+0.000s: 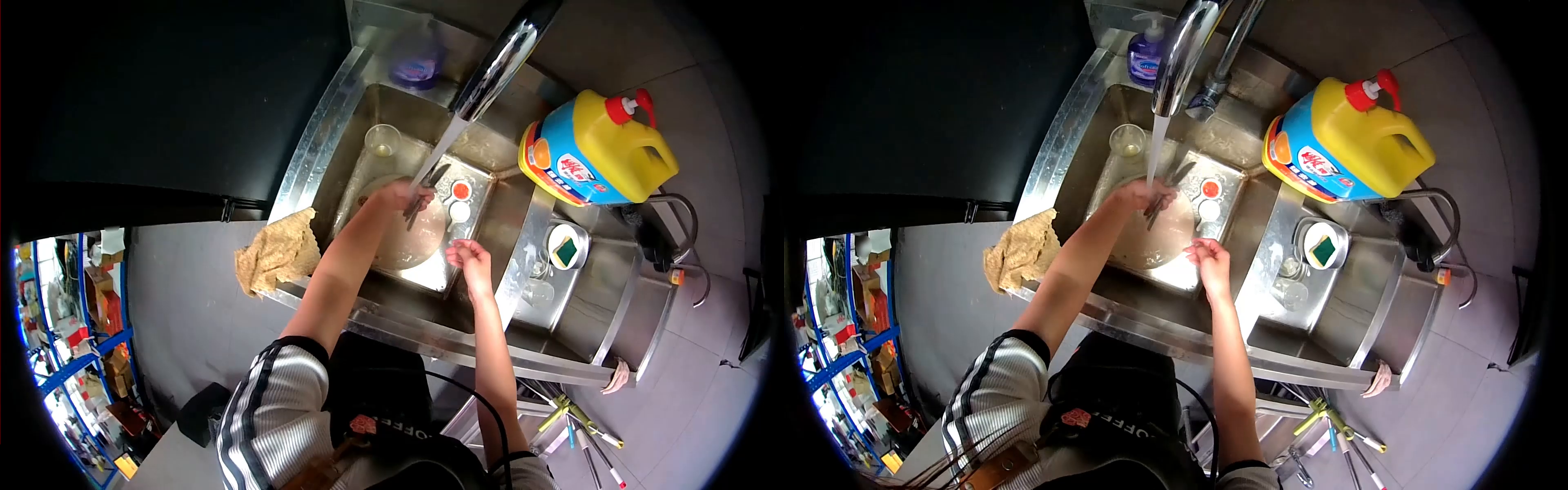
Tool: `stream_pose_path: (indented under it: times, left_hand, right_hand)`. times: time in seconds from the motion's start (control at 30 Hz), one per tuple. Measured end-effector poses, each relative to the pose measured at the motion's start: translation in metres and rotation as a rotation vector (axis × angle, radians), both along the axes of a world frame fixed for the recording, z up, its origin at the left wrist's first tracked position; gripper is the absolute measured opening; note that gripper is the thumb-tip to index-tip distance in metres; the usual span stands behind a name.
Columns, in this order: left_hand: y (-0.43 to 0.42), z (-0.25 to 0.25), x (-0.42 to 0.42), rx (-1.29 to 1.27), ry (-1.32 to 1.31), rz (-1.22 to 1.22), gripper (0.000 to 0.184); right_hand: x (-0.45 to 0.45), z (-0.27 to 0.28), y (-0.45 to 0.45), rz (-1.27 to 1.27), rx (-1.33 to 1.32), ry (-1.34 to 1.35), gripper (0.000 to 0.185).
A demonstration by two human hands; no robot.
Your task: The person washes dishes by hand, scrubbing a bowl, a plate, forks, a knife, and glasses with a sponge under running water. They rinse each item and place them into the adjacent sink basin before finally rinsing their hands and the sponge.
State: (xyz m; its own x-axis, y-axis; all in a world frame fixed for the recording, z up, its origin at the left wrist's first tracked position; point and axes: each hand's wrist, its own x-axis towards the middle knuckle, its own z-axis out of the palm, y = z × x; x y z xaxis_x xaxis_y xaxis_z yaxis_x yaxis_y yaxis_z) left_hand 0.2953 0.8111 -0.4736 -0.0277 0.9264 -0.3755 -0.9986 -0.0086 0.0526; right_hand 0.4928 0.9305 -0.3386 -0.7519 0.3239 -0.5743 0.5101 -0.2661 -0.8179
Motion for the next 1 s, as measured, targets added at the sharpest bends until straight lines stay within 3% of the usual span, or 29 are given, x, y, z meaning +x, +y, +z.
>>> stream_pose_path:
  times: [0.07,0.13,0.2,0.27,0.3,0.37,0.4,0.47,0.57,0.67,0.77,0.87,0.9,1.0]
  left_hand:
    - [0.004,-0.03,-0.007,0.445,-0.24,-0.106,0.018]
    - [0.007,-0.06,-0.004,0.52,-0.085,-0.058,0.02]
    - [0.011,-0.044,0.009,0.08,0.392,-0.069,0.022]
    - [0.018,0.028,0.028,-0.908,1.147,-0.124,0.026]
    - [0.012,0.018,0.029,-0.847,1.299,-0.131,0.024]
    - [-0.009,0.0,0.031,-0.711,1.596,-0.151,0.024]
    - [-0.014,0.017,0.033,-0.73,1.443,-0.102,0.022]
    - [-0.026,0.057,0.04,-0.757,1.137,-0.007,0.017]
    - [-0.038,0.087,0.049,-0.612,1.069,0.123,0.01]
    - [-0.04,0.092,0.059,-0.488,0.794,0.253,0.009]
    - [-0.045,0.1,0.059,-0.43,0.657,0.21,0.007]
    - [-0.054,0.106,0.058,-0.432,0.65,0.155,0.011]
    - [-0.055,0.106,0.058,-0.449,0.684,0.16,0.012]
    - [-0.056,0.11,0.061,-0.487,0.753,0.199,0.015]
  right_hand:
    - [0.003,-0.009,0.003,0.001,-0.019,-0.067,0.018]
    - [0.003,-0.03,0.004,0.031,-0.02,-0.166,0.018]
    - [0.004,-0.049,-0.001,0.051,-0.022,-0.273,0.018]
    - [0.001,-0.067,-0.009,0.07,-0.013,-0.377,0.016]
    - [-0.005,-0.078,-0.012,0.091,0.079,-0.378,0.016]
    - [-0.014,-0.082,-0.02,-0.158,0.008,-0.053,0.015]
    - [-0.021,-0.073,-0.023,-0.281,-0.029,0.108,0.015]
    - [-0.042,-0.047,-0.018,-0.198,0.091,0.273,0.035]
    - [-0.082,-0.001,-0.028,-0.169,0.322,0.255,0.055]
    - [-0.117,-0.019,-0.022,-0.147,-0.016,-0.053,0.054]
    - [-0.13,-0.01,-0.027,-0.249,-0.027,0.114,0.064]
    - [-0.135,0.012,-0.026,-0.233,0.008,0.518,0.069]
    - [-0.139,0.019,-0.028,-0.247,0.046,0.57,0.055]
    - [-0.154,-0.008,-0.021,0.075,0.176,0.599,0.042]
